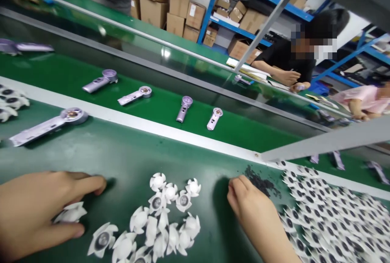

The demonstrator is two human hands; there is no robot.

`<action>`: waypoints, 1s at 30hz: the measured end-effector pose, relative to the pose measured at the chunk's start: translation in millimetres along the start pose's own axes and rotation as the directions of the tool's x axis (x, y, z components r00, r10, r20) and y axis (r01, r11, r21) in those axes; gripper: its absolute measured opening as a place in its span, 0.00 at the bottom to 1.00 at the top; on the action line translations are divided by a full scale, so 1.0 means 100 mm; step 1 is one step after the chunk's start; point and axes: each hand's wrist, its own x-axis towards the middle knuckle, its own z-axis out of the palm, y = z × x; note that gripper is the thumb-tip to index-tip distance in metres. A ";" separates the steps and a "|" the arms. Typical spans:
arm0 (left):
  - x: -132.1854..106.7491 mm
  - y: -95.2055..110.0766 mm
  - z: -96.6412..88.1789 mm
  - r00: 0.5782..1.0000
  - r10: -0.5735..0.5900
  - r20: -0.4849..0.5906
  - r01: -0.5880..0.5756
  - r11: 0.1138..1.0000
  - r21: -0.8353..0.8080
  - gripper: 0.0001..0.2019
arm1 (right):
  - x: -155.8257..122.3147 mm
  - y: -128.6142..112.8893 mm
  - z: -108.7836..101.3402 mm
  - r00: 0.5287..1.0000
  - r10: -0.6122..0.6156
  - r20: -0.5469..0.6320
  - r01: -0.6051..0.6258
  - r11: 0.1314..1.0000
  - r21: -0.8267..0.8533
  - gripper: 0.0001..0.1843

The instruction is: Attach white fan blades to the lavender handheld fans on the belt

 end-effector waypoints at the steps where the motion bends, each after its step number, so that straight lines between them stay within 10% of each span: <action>1: 0.03 0.05 -0.04 0.999 -0.002 0.052 -0.001 0.999 0.051 0.18 | 0.11 -0.05 -0.07 1.000 0.016 -0.018 -0.015 0.999 0.052 0.10; 6: 0.15 0.21 -0.19 0.999 0.022 -0.043 -0.034 0.945 -0.325 0.17 | 0.86 -0.86 -0.53 0.988 0.106 -0.114 -0.024 0.828 0.560 0.05; 12: 0.13 0.31 -0.13 0.994 0.032 -0.101 -0.106 0.241 -0.965 0.22 | 1.29 -1.79 -0.67 0.995 -0.089 0.035 0.002 0.391 0.920 0.06; 20: 0.11 0.36 -0.10 0.991 0.067 -0.118 -0.125 0.104 -0.987 0.20 | 1.30 -1.83 -0.58 0.980 -0.109 -0.169 0.201 0.556 0.806 0.07; 30: 0.16 0.32 -0.07 0.960 -0.089 -0.265 -0.241 0.218 -0.946 0.14 | 1.16 -1.89 -0.45 0.934 -0.206 -0.293 0.349 0.708 0.614 0.25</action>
